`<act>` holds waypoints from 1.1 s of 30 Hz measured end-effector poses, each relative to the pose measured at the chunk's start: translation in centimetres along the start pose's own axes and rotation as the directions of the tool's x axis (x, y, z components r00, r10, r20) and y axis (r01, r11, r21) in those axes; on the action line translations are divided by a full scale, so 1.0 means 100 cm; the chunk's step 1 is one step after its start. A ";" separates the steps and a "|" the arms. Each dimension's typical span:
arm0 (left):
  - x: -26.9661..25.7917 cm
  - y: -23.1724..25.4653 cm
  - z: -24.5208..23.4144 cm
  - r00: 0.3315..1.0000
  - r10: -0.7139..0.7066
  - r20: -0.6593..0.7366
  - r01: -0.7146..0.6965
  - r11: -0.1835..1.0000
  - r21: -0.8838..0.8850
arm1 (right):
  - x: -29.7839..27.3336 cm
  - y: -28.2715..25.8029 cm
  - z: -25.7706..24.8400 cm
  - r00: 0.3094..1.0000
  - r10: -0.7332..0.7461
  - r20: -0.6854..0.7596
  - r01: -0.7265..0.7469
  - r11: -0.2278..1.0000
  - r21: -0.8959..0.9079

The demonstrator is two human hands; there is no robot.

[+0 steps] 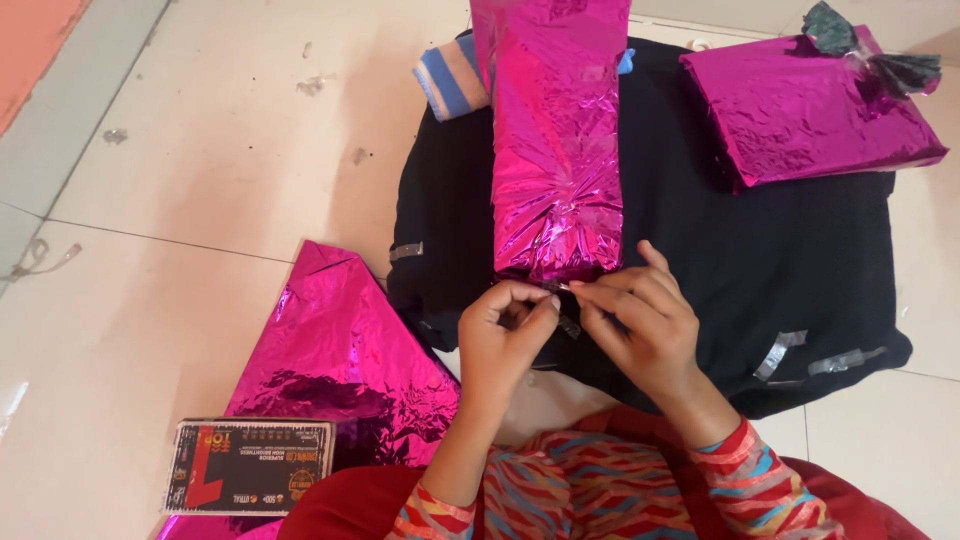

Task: The person wraps a rectangular box with shiny pink wrapping paper, folds the edges, and secures them with clear tape. They then begin wrapping a second box in the same manner.

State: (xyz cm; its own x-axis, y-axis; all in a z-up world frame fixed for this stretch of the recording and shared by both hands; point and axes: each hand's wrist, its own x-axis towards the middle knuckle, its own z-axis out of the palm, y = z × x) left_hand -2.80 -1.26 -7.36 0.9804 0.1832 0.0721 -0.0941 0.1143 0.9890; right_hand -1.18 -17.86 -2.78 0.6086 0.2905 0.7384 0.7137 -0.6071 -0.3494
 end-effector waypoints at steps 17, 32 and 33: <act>0.003 0.001 -0.008 0.996 -0.023 0.088 0.027 0.998 -0.050 | -0.002 0.003 0.003 0.997 -0.050 0.064 0.053 0.998 -0.042; 0.016 0.009 -0.050 0.976 -0.102 0.194 0.165 0.924 -0.346 | -0.014 0.017 0.005 0.995 0.077 0.064 -0.084 0.990 0.113; 0.016 0.012 -0.055 0.977 -0.095 0.192 0.157 0.927 -0.341 | -0.016 0.017 0.004 0.996 0.075 0.050 -0.082 0.983 0.162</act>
State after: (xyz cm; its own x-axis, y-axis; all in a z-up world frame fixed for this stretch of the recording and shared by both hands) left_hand -2.25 4.55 -6.76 0.9998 -0.0198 0.0018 0.0077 0.4679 0.8838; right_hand -0.82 -19.04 -4.79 0.6766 0.2808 0.6807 0.7082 -0.5012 -0.4972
